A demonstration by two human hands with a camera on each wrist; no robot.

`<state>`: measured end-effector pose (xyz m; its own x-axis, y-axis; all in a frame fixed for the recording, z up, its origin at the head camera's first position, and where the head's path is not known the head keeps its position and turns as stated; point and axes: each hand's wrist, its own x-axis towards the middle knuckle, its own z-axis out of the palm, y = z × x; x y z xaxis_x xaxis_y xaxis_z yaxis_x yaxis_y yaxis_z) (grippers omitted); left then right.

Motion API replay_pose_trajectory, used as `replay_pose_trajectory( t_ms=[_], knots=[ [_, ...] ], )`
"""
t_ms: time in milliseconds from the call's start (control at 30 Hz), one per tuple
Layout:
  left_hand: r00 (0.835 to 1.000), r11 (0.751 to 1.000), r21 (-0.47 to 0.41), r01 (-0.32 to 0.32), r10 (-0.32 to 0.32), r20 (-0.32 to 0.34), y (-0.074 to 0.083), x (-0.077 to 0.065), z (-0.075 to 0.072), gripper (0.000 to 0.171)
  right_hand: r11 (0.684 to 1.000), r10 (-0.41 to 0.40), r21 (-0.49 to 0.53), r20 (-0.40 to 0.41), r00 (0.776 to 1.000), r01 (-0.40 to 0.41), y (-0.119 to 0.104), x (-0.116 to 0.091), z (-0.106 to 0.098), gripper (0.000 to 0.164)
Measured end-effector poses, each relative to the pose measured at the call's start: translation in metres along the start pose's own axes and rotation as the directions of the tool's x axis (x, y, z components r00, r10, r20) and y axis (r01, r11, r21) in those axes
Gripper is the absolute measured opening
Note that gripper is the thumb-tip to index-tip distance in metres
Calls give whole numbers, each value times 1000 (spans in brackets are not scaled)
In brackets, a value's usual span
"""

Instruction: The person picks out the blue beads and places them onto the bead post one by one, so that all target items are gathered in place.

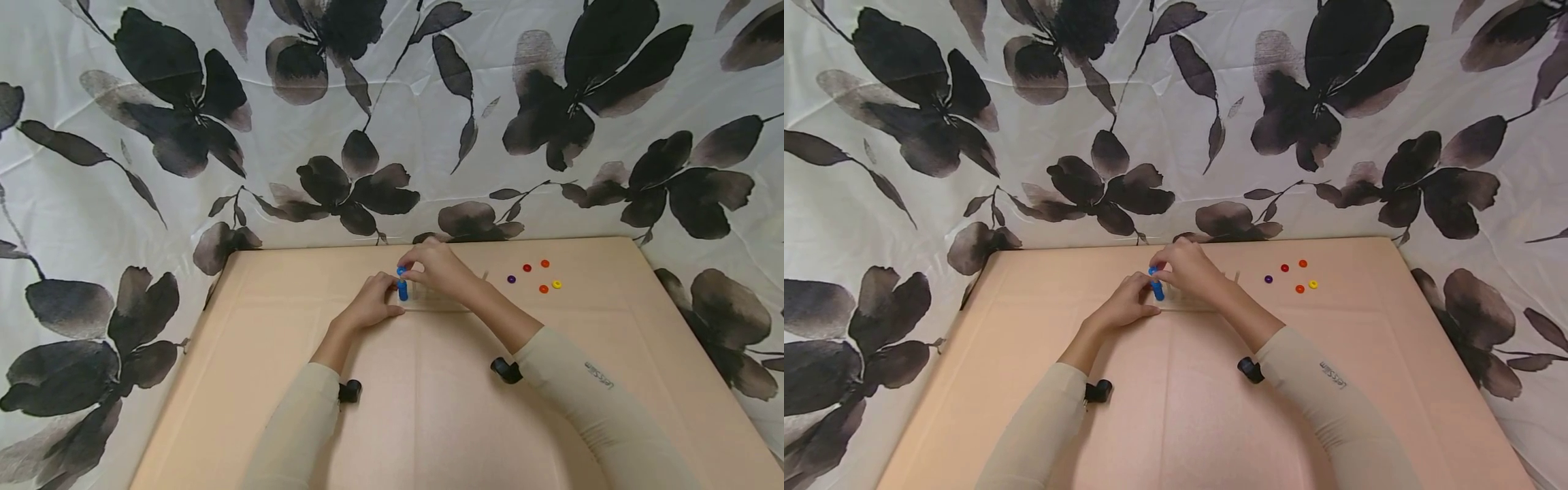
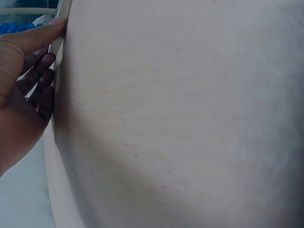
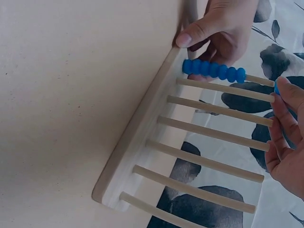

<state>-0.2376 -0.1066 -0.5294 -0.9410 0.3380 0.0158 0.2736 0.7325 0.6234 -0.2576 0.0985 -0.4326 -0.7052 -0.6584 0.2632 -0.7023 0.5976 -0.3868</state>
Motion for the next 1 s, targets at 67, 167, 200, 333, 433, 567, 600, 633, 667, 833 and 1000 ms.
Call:
replay_pose_trajectory(
  t_ms=[67, 167, 200, 333, 433, 567, 600, 633, 667, 833, 1000],
  knots=[
    [1000, 1000, 1, -3, 3, -4, -1, 1, 0, 51, 1000, -3, -15, 11, 1000, 3, 1, 2, 1, 20],
    [1000, 1000, 4, -6, 6, -12, -2, 3, 0, 52, 999, -16, -30, 22, 1000, 17, 3, 4, 2, 19],
    [1000, 1000, 3, -5, 5, -14, -2, 3, 0, 52, 999, -20, -33, 25, 999, 21, 3, 4, 2, 19],
    [1000, 1000, -6, -1, 1, -16, -3, 5, 1, 51, 998, -38, -44, 26, 999, 39, 6, 6, 2, 18],
    [1000, 1000, -9, 0, 0, -19, -4, 7, 2, 50, 998, -48, -46, 19, 999, 49, 8, 6, 2, 16],
    [1000, 1000, -10, 1, -1, -21, -3, 9, 3, 48, 997, -59, -44, 8, 998, 59, 12, 8, 3, 13],
    [1000, 1000, -9, 1, -1, -19, -3, 9, 3, 49, 997, -58, -44, 7, 998, 59, 12, 8, 2, 13],
    [1000, 1000, -12, 4, -4, -16, -3, 9, 2, 49, 998, -56, -42, 8, 998, 56, 13, 8, 3, 12],
    [1000, 1000, -14, 6, -6, -13, -2, 9, 2, 49, 998, -55, -42, 10, 998, 55, 13, 9, 3, 12],
    [1000, 1000, -12, 8, -8, -14, -1, 10, 1, 48, 998, -45, -39, 14, 999, 45, 13, 10, 2, 12],
    [1000, 1000, -8, 16, -16, -9, -2, 12, 1, 49, 999, -34, -40, 15, 999, 34, 15, 11, 1, 13]
  ],
)
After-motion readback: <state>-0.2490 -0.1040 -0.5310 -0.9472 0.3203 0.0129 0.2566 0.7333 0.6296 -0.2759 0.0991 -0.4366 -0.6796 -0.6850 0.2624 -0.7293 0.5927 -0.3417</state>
